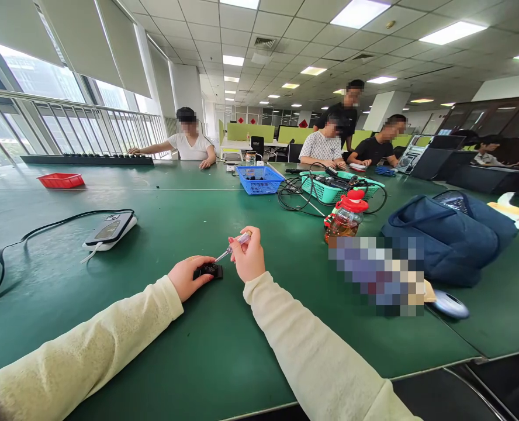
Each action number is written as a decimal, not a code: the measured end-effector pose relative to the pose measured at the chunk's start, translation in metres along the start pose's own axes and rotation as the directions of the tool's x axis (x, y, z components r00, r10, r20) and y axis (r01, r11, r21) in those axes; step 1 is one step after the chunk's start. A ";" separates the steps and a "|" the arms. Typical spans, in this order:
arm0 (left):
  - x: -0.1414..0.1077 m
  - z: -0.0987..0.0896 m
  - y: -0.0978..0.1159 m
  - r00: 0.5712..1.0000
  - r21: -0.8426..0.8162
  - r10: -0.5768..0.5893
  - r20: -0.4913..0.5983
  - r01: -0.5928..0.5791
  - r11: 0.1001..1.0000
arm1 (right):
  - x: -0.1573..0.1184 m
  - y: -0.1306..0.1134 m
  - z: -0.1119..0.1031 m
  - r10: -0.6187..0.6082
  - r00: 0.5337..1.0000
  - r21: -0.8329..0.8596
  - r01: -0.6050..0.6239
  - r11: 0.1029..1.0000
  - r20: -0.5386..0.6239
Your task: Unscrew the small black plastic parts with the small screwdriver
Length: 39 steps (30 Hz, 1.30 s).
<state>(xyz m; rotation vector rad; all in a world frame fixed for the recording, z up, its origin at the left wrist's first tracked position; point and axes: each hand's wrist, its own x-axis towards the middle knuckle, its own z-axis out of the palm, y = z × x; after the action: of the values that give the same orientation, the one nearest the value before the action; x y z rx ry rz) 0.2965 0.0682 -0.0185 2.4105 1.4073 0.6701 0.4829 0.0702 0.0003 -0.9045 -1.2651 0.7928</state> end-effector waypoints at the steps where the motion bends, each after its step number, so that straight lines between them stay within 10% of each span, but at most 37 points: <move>1: 0.000 0.001 0.000 1.000 0.004 -0.004 -0.001 0.004 1.000 | 0.001 0.000 0.000 0.019 1.000 0.012 -0.019 1.000 -0.006; 39: 0.000 0.001 0.000 0.999 0.028 -0.028 0.033 0.027 0.999 | 0.004 0.002 -0.004 0.070 0.997 0.011 -0.070 0.998 -0.027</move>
<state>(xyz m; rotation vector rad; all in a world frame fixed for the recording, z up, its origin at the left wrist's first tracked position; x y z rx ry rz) 0.2972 0.0680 -0.0190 2.4072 1.4436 0.6052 0.4879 0.0743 0.0005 -0.9527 -1.2101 0.8385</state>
